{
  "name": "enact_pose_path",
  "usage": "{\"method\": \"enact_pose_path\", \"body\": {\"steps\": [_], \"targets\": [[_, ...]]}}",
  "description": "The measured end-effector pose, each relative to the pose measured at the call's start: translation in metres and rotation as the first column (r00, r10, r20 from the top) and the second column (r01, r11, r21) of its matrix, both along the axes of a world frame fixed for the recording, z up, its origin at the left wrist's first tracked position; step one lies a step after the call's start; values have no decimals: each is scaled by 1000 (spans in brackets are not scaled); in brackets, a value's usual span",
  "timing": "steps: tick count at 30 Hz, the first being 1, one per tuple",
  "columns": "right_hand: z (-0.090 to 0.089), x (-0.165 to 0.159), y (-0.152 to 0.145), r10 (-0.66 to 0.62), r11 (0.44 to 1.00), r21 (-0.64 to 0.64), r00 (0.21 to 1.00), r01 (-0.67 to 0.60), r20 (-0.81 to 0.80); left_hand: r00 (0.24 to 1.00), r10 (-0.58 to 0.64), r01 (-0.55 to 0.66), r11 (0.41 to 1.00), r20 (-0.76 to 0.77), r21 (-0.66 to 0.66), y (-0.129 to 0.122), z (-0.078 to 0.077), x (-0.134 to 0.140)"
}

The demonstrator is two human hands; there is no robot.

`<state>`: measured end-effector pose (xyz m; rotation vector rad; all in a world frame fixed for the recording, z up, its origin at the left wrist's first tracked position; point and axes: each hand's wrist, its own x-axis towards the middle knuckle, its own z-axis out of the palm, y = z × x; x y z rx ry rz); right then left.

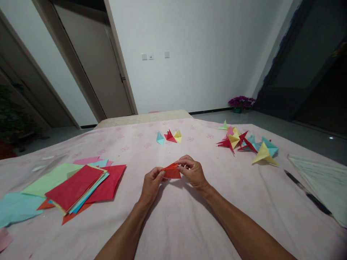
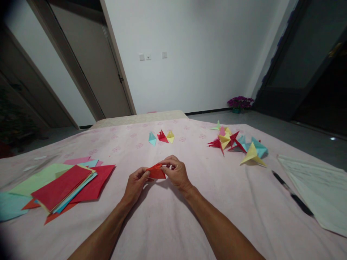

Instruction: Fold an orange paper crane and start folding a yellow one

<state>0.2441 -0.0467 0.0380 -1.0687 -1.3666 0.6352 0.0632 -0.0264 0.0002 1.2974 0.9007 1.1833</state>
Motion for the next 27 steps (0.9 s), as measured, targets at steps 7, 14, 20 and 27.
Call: {"method": "enact_pose_path", "body": {"steps": [7,14,20,27], "targets": [[-2,0,0,11,1000,16,1000,-11,11,1000,-16,16,1000,-5,2,0,1,0],[-2,0,0,20,1000,24,1000,-20,11,999,-39,39,999,-20,4,-1,2,0],[-3,0,1,-14,1000,22,1000,14,11,998,-53,53,999,-43,3,-1,2,1],[-14,1,7,-34,999,-13,995,33,-95,996,-62,61,998,-60,-20,-2,5,2]]}}
